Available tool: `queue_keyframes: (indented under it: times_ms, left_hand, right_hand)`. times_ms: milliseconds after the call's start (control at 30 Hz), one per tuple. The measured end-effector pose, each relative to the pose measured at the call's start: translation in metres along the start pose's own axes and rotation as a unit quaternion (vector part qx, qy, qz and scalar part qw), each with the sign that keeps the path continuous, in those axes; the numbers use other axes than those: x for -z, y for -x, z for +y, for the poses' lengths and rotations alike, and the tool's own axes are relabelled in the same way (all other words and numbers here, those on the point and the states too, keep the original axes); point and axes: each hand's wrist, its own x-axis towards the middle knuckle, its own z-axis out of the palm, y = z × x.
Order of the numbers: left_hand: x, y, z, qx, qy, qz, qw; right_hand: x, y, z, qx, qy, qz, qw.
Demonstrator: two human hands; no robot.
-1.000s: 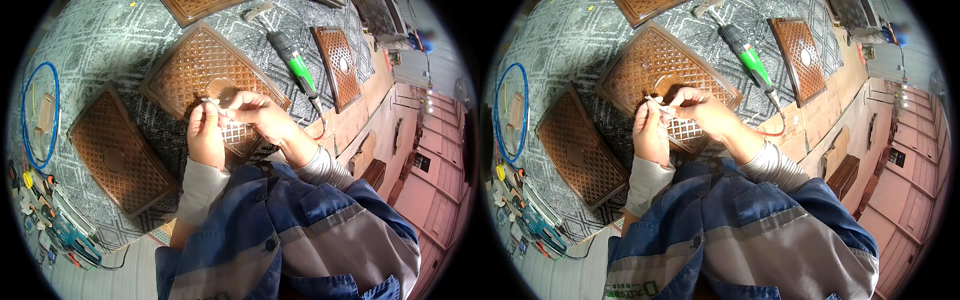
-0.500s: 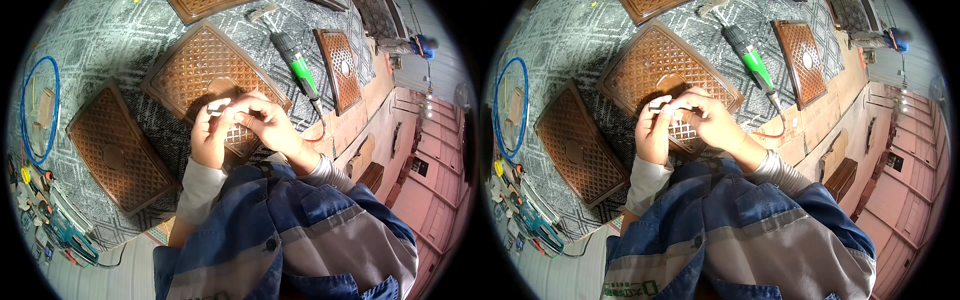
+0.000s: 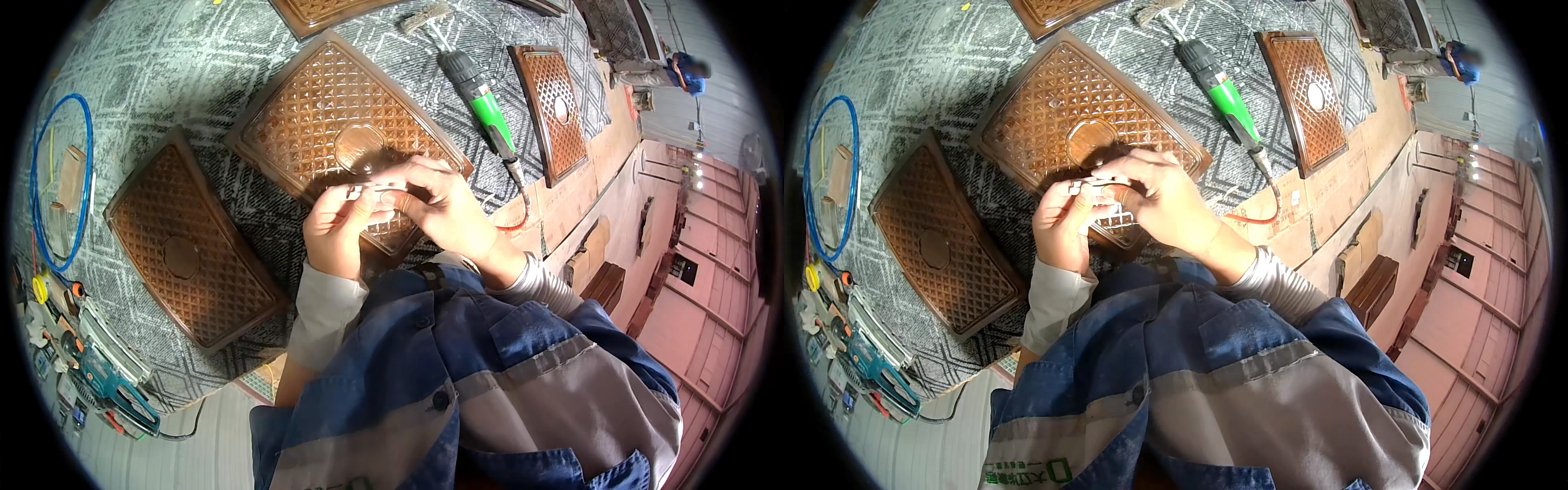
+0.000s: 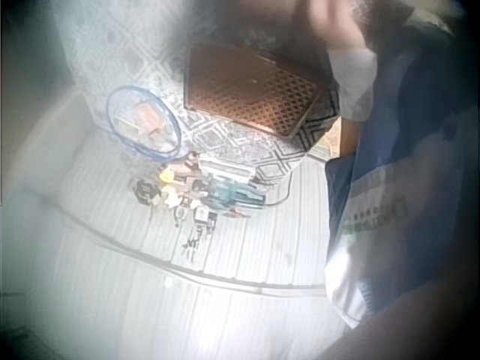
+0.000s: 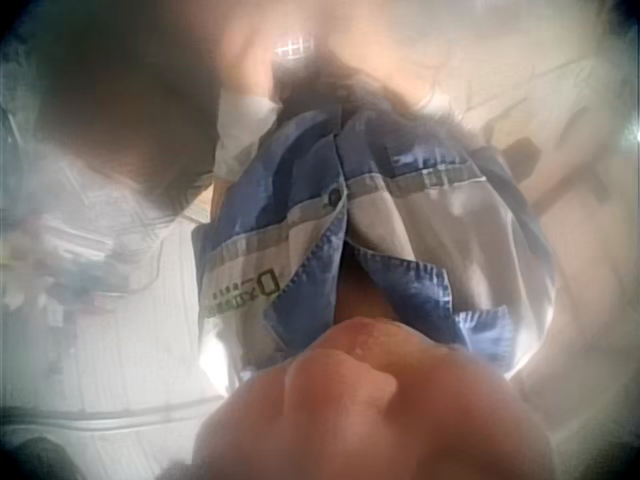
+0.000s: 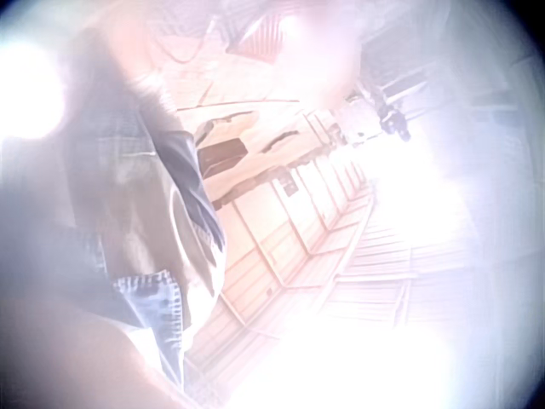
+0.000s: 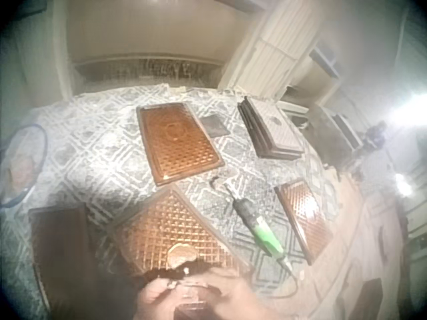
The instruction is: The person polishes decorative wood panels by hand with a cloth and using a handheld rotary tool with a soft buffing attachment.
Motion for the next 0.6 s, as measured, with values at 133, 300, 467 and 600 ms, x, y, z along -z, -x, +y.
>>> queue_keyframes:
  times_ms: [133,300,467,600]
  left_hand:
    - [0.001,0.002,0.007,0.02,-0.044,-0.005,0.999]
    - [0.006,0.002,0.013,-0.007,-0.162,-0.017,0.987]
    - [0.011,0.002,0.02,-0.06,-0.292,-0.015,0.954]
    - [0.014,-0.001,0.017,-0.144,-0.373,0.02,0.917]
  right_hand:
    - [0.004,0.0,0.0,-0.036,-0.02,-0.028,0.999]
    - [0.004,-0.001,0.007,-0.023,-0.011,-0.04,0.999]
    - [0.001,-0.003,0.001,-0.028,-0.012,-0.071,0.997]
    - [-0.007,-0.008,-0.015,-0.07,-0.062,-0.045,0.995]
